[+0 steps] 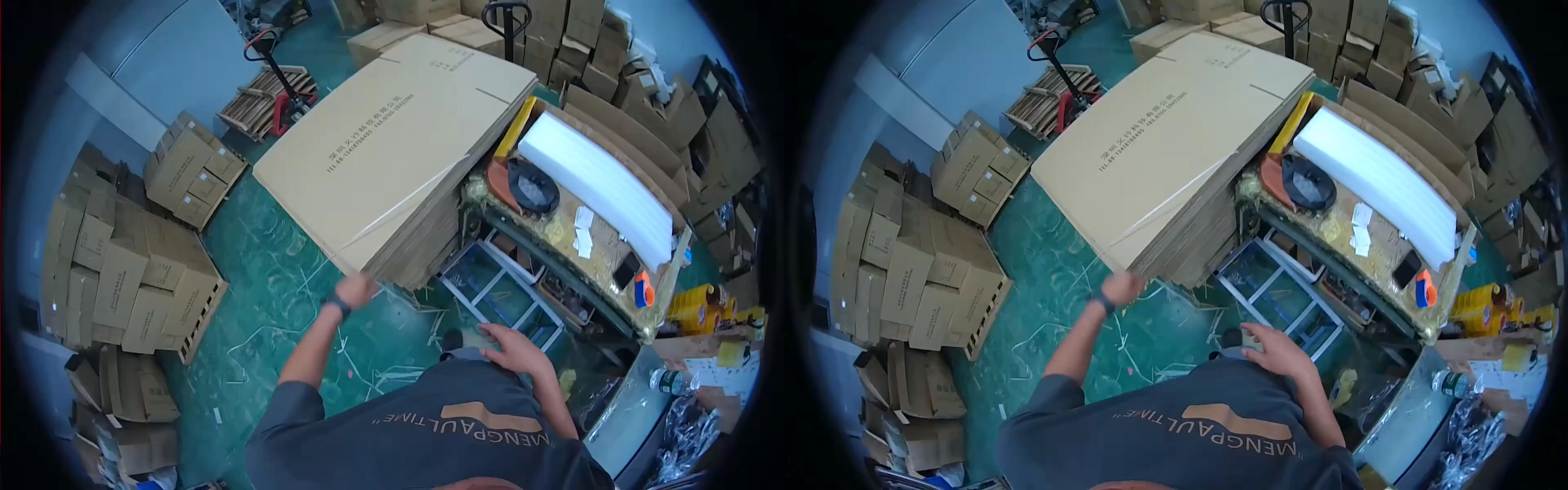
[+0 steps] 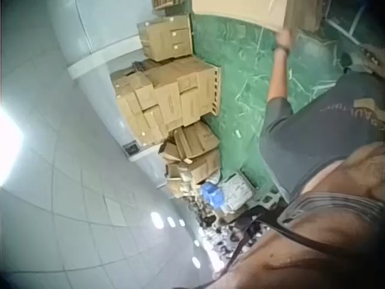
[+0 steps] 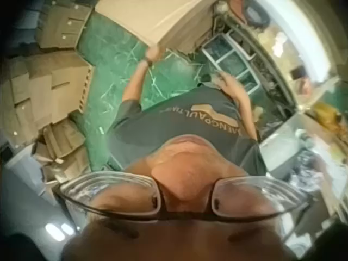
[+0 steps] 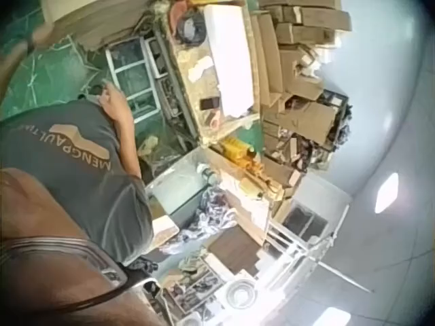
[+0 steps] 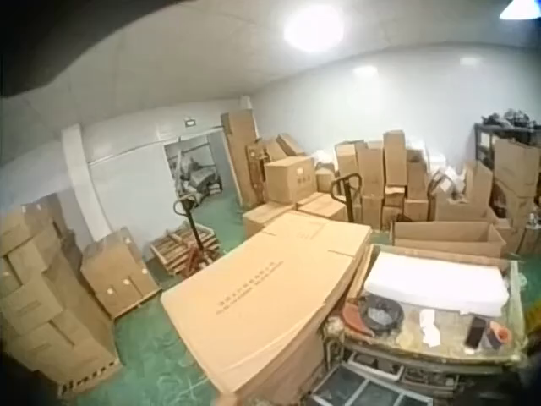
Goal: Assemble a cardboard box and pack bicycle seats into individual plastic bags.
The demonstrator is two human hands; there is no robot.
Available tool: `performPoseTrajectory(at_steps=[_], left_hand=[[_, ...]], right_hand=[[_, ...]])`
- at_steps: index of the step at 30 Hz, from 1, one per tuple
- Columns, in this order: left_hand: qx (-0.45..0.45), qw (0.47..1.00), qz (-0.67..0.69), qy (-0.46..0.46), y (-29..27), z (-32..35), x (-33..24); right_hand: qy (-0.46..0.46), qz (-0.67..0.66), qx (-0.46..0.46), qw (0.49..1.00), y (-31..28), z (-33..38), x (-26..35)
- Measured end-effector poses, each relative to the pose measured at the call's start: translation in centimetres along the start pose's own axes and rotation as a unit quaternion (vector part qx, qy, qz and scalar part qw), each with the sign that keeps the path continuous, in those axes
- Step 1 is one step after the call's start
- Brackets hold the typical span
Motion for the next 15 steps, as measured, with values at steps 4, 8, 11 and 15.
performPoseTrajectory(at_steps=[4,8,11,15], left_hand=[[-0.183,0.98,0.069,0.03,-8.3,-5.9,-7.9],[-0.496,0.862,-0.087,0.053,-6.2,-7.7,-11.9],[-0.528,0.843,-0.093,0.05,-1.5,-9.5,-10.3],[-0.512,0.84,-0.164,0.075,1.4,-5.6,-9.9]], right_hand=[[0.003,0.022,-0.062,0.998,-1.2,-2.9,-1.0],[0.014,0.012,-0.108,0.994,-0.6,-0.1,0.1],[0.011,0.015,-0.131,0.991,-0.6,1.5,-0.9],[0.061,-0.04,-0.128,0.989,1.1,3.9,-1.9]])
Point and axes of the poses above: each hand's wrist, its own z-axis away from the middle knuckle, its own y-axis out of the palm, x = y × z, the point moved 8 cm from there along -z, towards the middle knuckle, and after that the axes turned 15 degrees about -x, right-handed, at the moved point
